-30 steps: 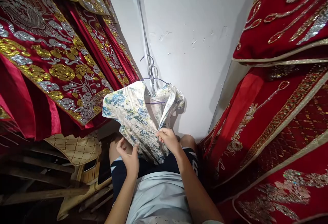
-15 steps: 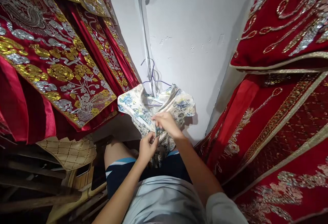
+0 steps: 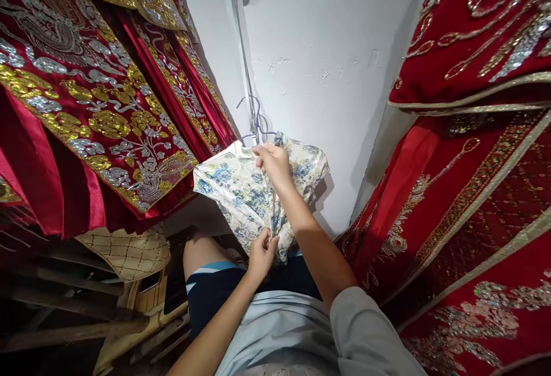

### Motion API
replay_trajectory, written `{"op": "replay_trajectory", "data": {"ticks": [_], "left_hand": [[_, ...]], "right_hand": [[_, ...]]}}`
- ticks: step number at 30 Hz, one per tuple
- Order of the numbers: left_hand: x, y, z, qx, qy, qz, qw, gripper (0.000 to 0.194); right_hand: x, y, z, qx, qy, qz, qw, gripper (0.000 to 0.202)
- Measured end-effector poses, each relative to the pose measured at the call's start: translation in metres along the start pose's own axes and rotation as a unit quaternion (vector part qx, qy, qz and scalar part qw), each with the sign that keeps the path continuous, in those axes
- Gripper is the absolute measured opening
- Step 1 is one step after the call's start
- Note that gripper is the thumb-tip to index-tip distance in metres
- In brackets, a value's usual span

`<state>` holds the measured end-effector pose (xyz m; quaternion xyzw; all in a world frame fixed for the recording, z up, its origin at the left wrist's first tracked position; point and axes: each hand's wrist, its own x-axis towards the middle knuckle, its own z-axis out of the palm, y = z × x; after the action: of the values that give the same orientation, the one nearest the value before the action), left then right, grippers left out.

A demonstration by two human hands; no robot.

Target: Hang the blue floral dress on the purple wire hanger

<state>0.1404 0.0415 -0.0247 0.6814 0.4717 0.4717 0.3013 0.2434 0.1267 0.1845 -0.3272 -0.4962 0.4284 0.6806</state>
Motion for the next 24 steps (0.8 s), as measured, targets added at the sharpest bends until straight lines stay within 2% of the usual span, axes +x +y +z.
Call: {"op": "replay_trajectory", "data": {"ticks": [2,3,5,7,10,12,15,18,21,24], "left_hand": [[0.014,0.014,-0.023,-0.017,-0.017,0.018,1.000,0.025],[0.025,0.027,-0.036,-0.023,-0.008,0.037,0.999,0.023],[0.051,0.061,-0.063,-0.045,0.040,0.081,0.995,0.021],[0.080,0.099,-0.087,-0.040,0.099,0.153,0.982,0.027],[0.116,0.146,-0.108,0.053,0.115,0.268,0.955,0.035],[0.133,0.164,-0.111,0.139,0.100,0.312,0.935,0.029],[0.146,0.177,-0.109,0.233,0.094,0.339,0.907,0.018],[0.146,0.179,-0.106,0.251,0.128,0.345,0.895,0.014],[0.145,0.175,-0.114,0.170,0.189,0.321,0.912,0.016],[0.150,0.160,-0.139,-0.016,0.281,0.244,0.928,0.012]], "right_hand": [[-0.006,0.004,-0.004,0.003,-0.020,-0.004,1.000,0.023],[-0.009,0.004,-0.006,0.004,-0.023,-0.007,1.000,0.023],[-0.012,0.003,-0.009,0.005,-0.025,-0.012,1.000,0.023],[-0.014,-0.003,-0.010,0.003,-0.029,-0.023,0.999,0.022],[-0.015,-0.016,-0.010,-0.005,-0.041,-0.046,0.998,0.023],[-0.015,-0.021,-0.011,-0.010,-0.045,-0.063,0.997,0.023],[-0.011,-0.018,-0.013,-0.013,-0.031,-0.083,0.996,0.023],[-0.012,-0.004,-0.014,-0.038,-0.002,-0.088,0.995,0.022],[-0.024,0.019,-0.015,-0.090,0.021,-0.071,0.993,0.018],[-0.045,0.045,-0.021,-0.096,0.039,-0.031,0.994,0.017]]}}
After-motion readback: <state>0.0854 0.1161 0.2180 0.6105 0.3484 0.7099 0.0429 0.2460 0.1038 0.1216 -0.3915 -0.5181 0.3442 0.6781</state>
